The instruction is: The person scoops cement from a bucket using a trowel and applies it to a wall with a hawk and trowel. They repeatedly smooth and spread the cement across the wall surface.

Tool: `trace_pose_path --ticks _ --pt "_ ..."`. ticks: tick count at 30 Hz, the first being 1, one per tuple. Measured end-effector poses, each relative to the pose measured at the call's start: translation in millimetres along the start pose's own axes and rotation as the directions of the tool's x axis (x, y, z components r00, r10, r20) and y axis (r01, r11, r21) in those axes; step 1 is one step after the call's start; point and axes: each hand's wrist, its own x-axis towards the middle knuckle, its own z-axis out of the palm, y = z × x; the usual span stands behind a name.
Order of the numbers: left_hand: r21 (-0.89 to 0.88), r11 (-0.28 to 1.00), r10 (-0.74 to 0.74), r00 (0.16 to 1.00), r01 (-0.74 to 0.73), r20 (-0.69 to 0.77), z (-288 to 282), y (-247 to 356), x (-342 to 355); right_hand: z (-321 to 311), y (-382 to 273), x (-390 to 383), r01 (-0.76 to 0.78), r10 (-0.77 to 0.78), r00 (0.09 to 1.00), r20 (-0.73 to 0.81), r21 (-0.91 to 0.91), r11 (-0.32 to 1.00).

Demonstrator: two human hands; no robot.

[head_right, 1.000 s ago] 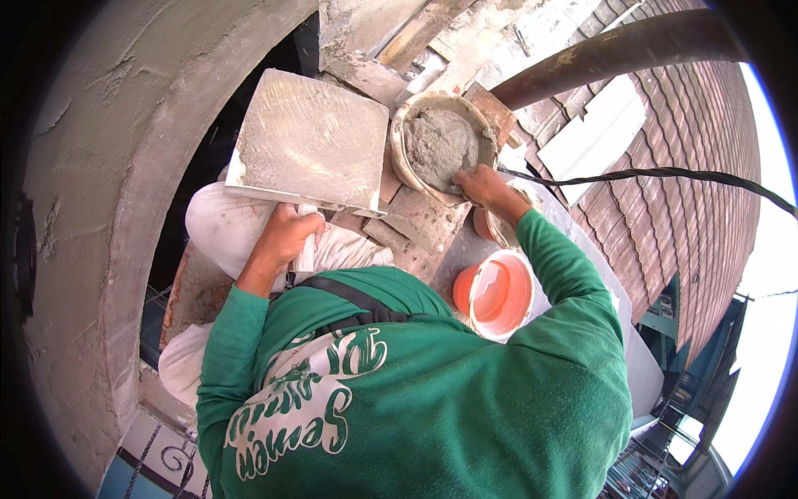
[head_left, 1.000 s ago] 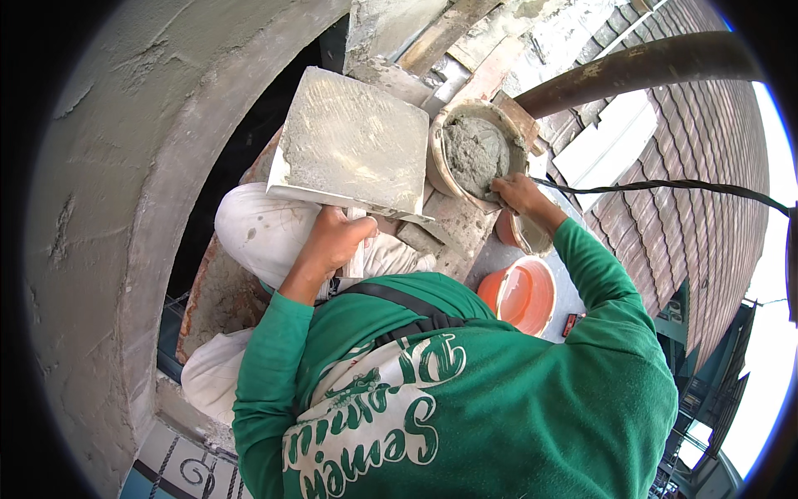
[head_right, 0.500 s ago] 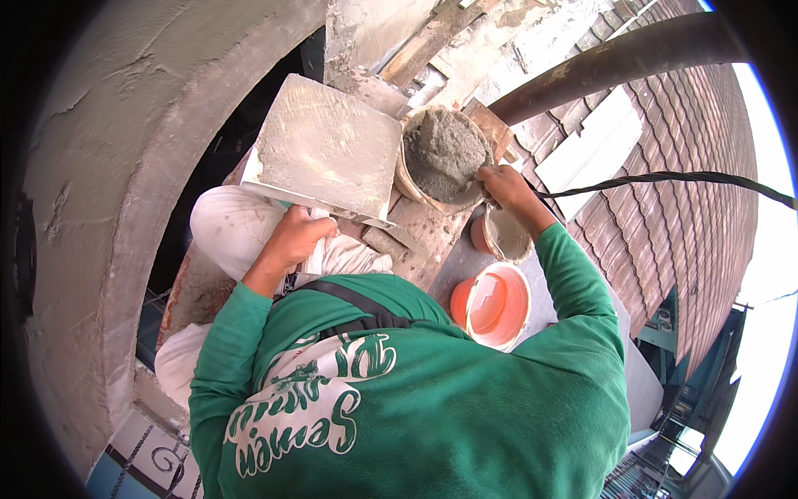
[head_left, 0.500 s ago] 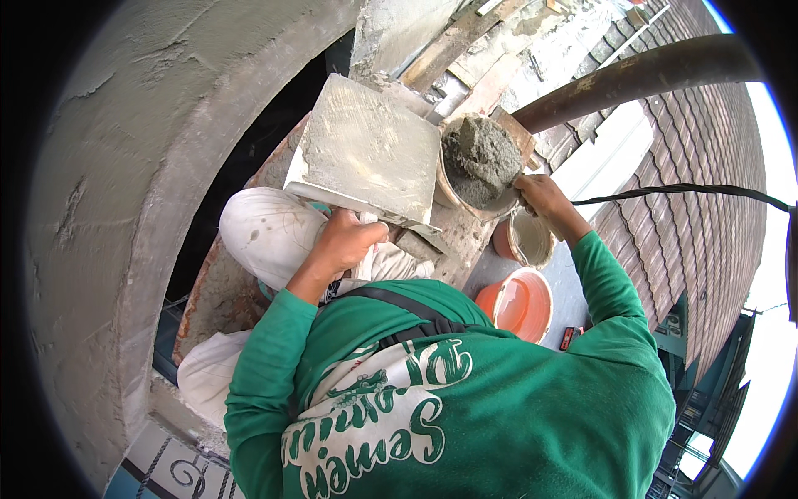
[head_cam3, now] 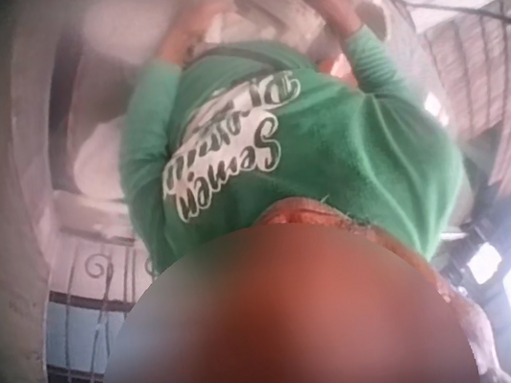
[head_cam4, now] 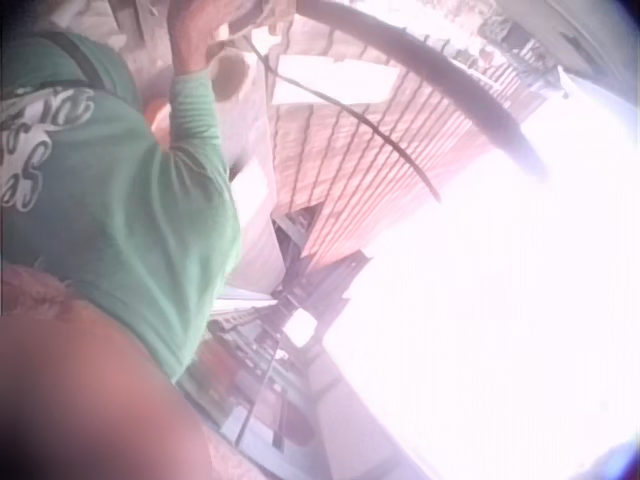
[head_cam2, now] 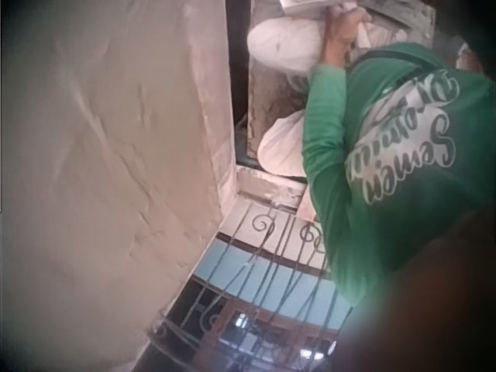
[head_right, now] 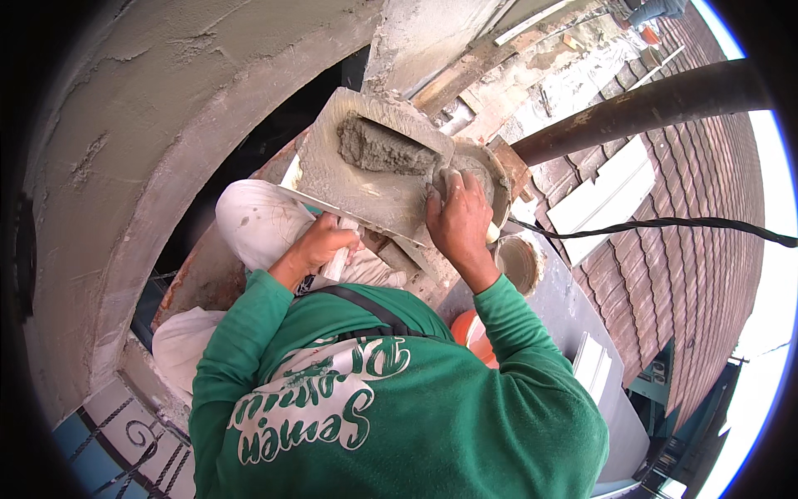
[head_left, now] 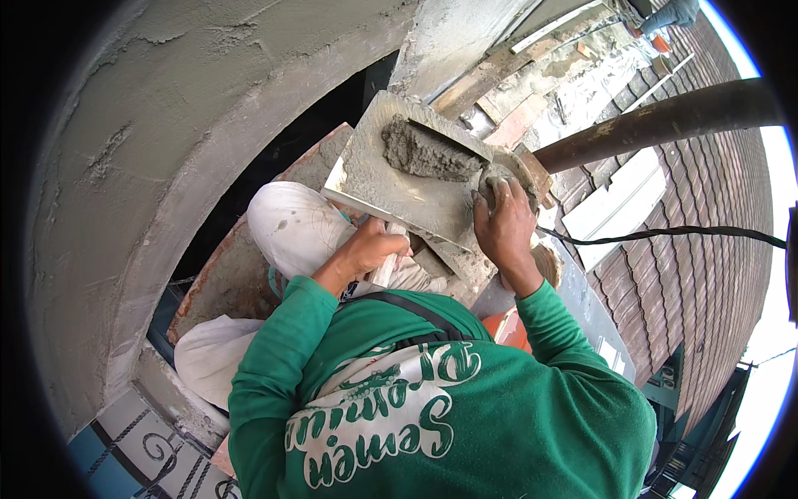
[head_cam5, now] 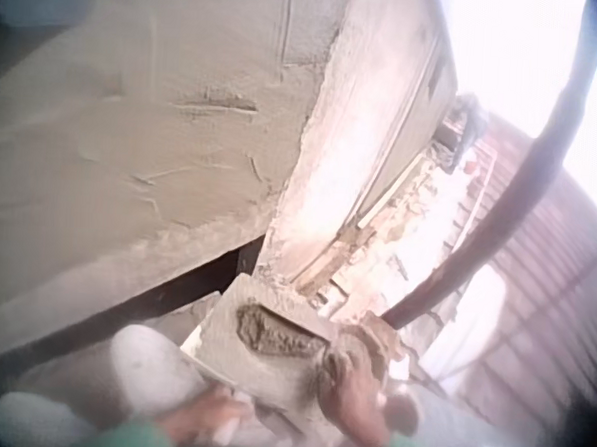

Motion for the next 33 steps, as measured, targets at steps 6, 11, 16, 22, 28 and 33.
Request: trace_pose_path --ticks 6,11,16,22,28,33 --pt "-0.168 0.986 0.018 1.0 -0.018 -0.001 -16.6 -11.6 -15.1 -17.2 40.5 -5.0 0.041 0.026 0.986 -0.165 0.392 0.919" --pt "-0.178 0.96 0.21 0.977 -0.214 -0.044 -23.6 -8.8 -39.1 -16.3 128.5 12.4 -0.25 0.297 0.947 0.124 -0.297 0.921" --pt "-0.085 0.92 0.378 0.924 -0.382 -0.06 -23.3 12.1 -81.0 16.4 151.5 5.6 -0.139 0.335 0.872 0.358 -0.475 0.869" --pt "-0.003 0.867 0.484 0.841 -0.499 -0.241 -37.6 11.0 -150.5 75.5 111.3 -17.2 0.417 -0.462 0.842 0.277 0.208 0.885" --pt "0.036 0.919 0.369 0.827 -0.392 -0.425 -42.6 -0.5 -218.4 154.3 120.4 -95.2 0.505 -0.457 0.718 0.524 0.059 0.861" --pt "-0.177 0.922 0.215 0.834 -0.345 -0.508 -57.0 -28.6 -256.1 109.5 82.1 -103.2 0.49 -0.446 0.856 0.262 -0.136 0.861"
